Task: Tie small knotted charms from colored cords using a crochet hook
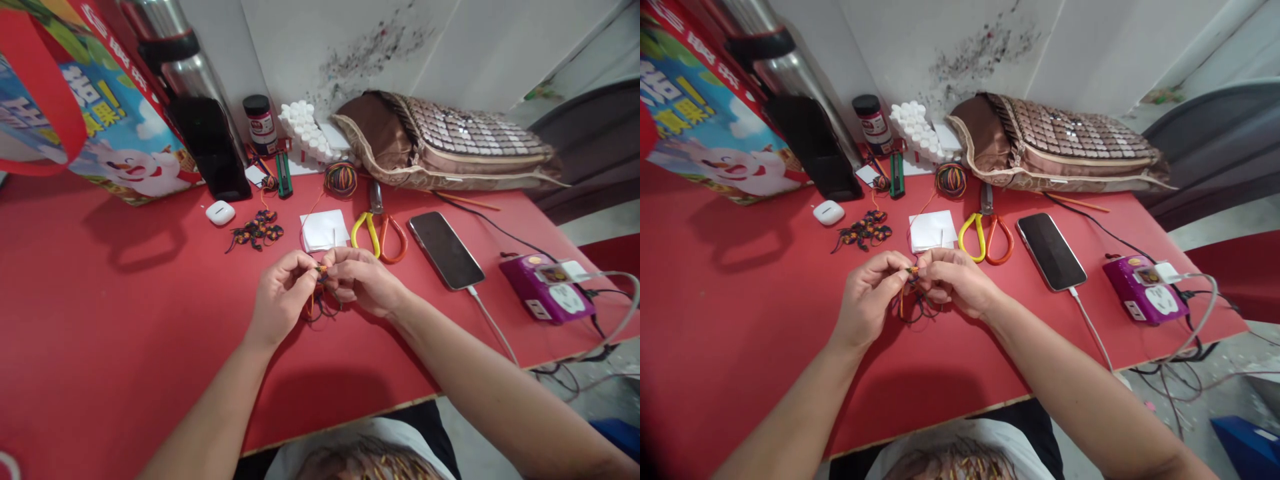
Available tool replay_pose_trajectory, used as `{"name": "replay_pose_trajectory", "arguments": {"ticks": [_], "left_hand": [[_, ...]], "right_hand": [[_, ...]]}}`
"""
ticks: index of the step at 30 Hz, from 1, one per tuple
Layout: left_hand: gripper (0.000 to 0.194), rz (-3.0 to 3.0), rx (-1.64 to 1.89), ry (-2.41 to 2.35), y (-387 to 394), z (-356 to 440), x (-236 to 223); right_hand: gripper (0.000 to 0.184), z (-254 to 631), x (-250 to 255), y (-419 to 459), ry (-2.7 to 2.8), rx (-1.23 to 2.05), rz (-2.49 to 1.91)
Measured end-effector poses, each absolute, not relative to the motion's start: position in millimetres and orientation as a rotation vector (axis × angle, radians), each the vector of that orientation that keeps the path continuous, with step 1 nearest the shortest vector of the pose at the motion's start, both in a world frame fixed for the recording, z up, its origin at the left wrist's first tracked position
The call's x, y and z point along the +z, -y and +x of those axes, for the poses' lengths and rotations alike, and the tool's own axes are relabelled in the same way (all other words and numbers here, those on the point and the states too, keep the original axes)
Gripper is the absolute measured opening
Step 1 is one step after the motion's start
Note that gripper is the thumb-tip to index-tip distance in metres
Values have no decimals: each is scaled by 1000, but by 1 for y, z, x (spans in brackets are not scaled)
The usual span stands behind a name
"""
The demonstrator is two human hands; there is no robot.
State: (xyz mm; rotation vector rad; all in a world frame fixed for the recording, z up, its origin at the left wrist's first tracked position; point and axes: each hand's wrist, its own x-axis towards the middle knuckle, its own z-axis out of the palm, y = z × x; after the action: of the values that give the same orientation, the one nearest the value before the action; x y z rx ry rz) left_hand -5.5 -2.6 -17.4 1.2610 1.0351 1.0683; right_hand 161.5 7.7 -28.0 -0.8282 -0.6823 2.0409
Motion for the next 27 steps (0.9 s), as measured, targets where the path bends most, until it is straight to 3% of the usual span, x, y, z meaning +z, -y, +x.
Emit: {"name": "replay_pose_trajectory", "arguments": {"ticks": [27], "left_hand": [[16,1097,1049,-927,0,-8,-26]], "right_hand": [[30,164,-28,-9,732,2053,-754]]}}
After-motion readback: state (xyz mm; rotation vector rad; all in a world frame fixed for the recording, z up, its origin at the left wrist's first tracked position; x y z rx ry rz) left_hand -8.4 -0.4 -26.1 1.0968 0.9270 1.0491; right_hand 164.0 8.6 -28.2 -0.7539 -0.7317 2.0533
